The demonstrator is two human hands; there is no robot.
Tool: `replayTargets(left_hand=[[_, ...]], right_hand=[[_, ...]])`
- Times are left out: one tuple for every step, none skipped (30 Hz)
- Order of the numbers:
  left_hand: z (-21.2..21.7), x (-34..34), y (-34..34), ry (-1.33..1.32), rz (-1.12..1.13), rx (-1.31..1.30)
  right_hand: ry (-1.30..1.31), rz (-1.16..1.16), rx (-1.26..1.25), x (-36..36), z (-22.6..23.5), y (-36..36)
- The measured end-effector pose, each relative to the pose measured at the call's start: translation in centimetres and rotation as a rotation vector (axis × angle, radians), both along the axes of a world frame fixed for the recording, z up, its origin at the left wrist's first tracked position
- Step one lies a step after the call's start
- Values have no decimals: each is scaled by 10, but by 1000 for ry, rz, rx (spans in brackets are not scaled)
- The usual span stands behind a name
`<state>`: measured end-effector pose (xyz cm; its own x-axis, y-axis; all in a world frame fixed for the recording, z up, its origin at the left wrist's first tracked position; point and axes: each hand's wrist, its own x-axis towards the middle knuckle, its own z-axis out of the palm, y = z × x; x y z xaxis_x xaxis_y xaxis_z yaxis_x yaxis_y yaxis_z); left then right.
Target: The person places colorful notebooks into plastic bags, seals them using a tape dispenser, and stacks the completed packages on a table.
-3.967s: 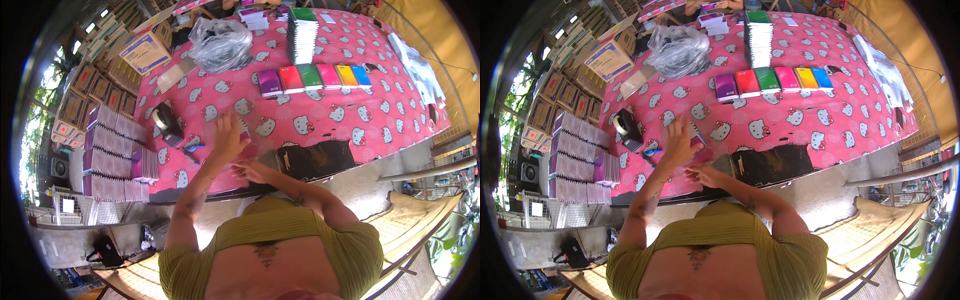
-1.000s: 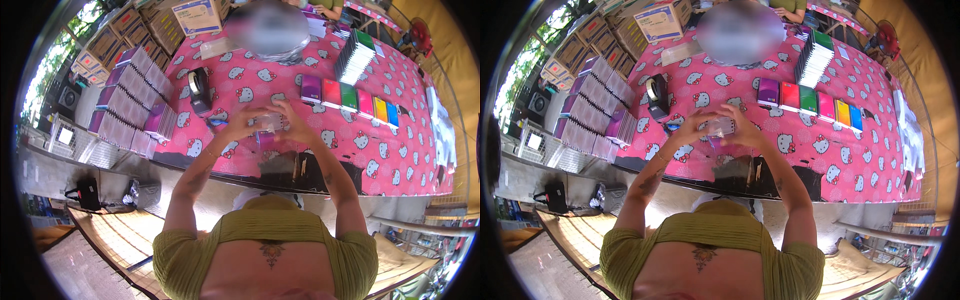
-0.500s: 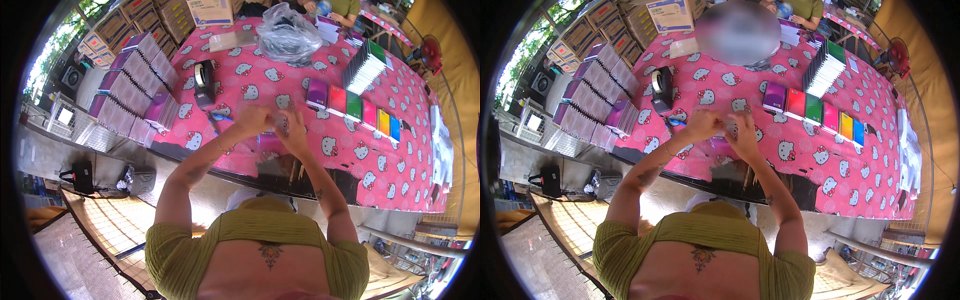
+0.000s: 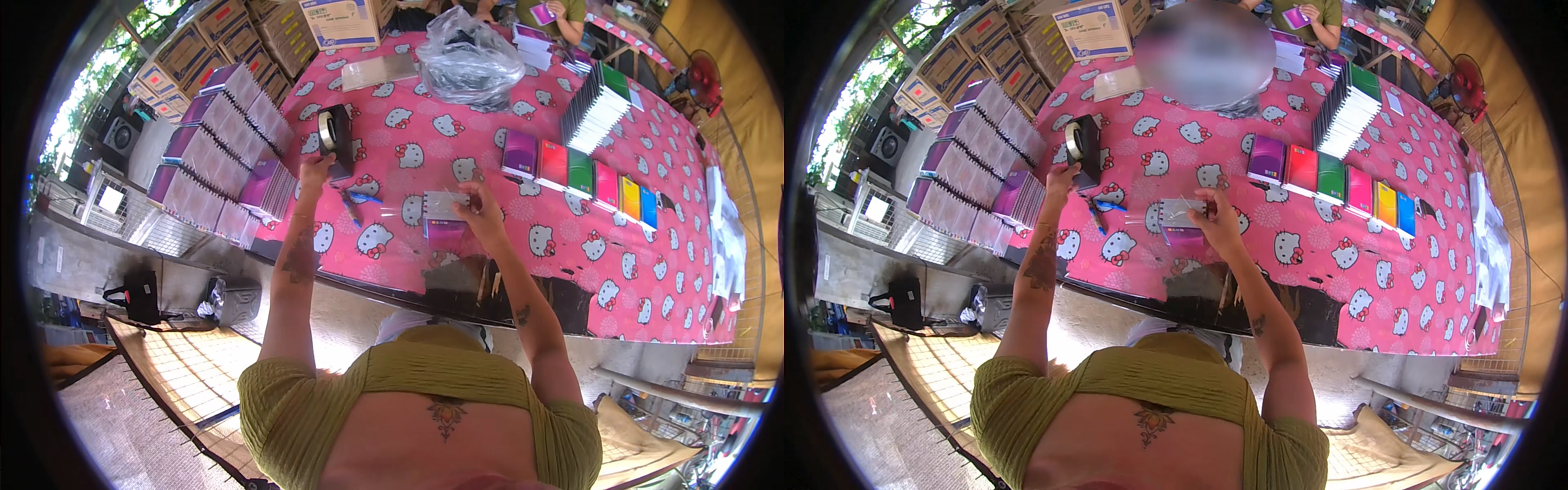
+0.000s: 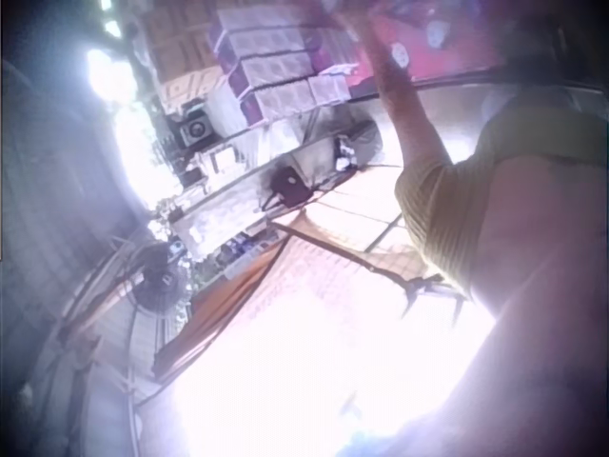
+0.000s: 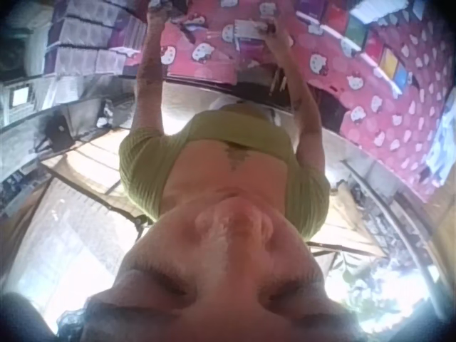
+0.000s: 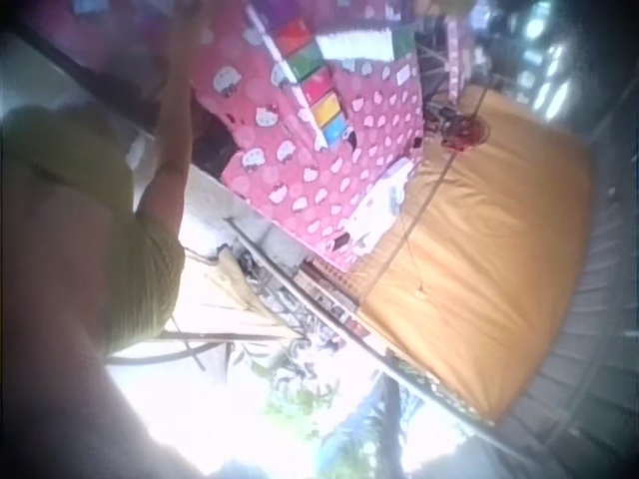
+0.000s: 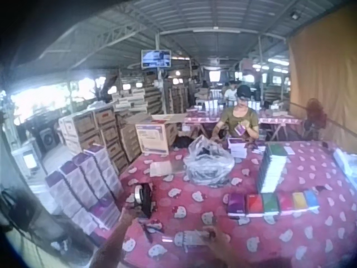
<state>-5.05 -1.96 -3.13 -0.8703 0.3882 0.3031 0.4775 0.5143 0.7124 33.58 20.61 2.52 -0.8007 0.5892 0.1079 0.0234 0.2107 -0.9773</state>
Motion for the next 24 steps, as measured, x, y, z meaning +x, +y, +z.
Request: replayTargets(left_hand=[[-3, 1, 2, -266, -130, 180], [-6, 4, 6, -384, -173, 339], [-8, 7, 4, -499, -202, 498], [-13, 23, 21, -472, -151, 642], [-16, 38, 33, -436, -95, 785], [-21, 52, 35, -525, 87, 834], [-24, 46, 16, -532, 63, 810], [-34, 35, -11, -526, 51, 784], [-43, 32, -27, -545, 26, 751], [-13, 54, 19, -45, 202, -64], [12, 54, 16, 73, 248, -285], [31, 48, 7, 189, 306, -504], [50, 46, 7, 308, 344, -721], [88, 77, 41, 297, 70, -707], [123, 112, 64, 287, -175, -700], [114, 111, 61, 513, -598, -389], [145, 153, 96, 223, -946, -248], [155, 175, 118, 212, -1109, -351], [160, 187, 141, 205, -1283, -453], [159, 190, 163, 141, -1333, -578], [151, 186, 182, 75, -1371, -704], [138, 180, 196, 3, -1406, -829], [119, 170, 202, -190, -1420, -841], [100, 154, 202, -379, -1418, -852]], right_hand=[[10, -20, -11, 3, -2, 4], [22, -34, -23, 7, -3, 9], [32, -38, -39, 9, -4, 9], [23, -49, -41, 12, -6, 10], [18, -54, -42, 14, -5, 11], [20, -66, -42, 14, -3, 12], [35, -32, -33, 8, 3, 8], [58, 15, -29, 0, 10, 0], [65, 39, -25, -1, 11, -4], [39, -48, -8, 13, -6, 12], [62, -49, -9, 12, -8, 10], [87, -33, -7, 8, -6, 6], [48, -12, -59, 7, -6, 6], [3, -34, -109, 13, -10, 13], [-29, -29, -169, 14, -11, 13], [3, 9, -165, 6, -4, 2], [14, -15, -158, 11, -1, 4], [38, -10, -146, 12, 4, 4], [11, -8, -97, 13, 1, 8], [-15, -6, -48, 14, -6, 13], [-40, 4, 2, 13, -9, 16], [-9, 27, -20, 13, -7, 17], [22, 51, -43, 12, -5, 14], [61, 81, -64, 8, 1, 12]])
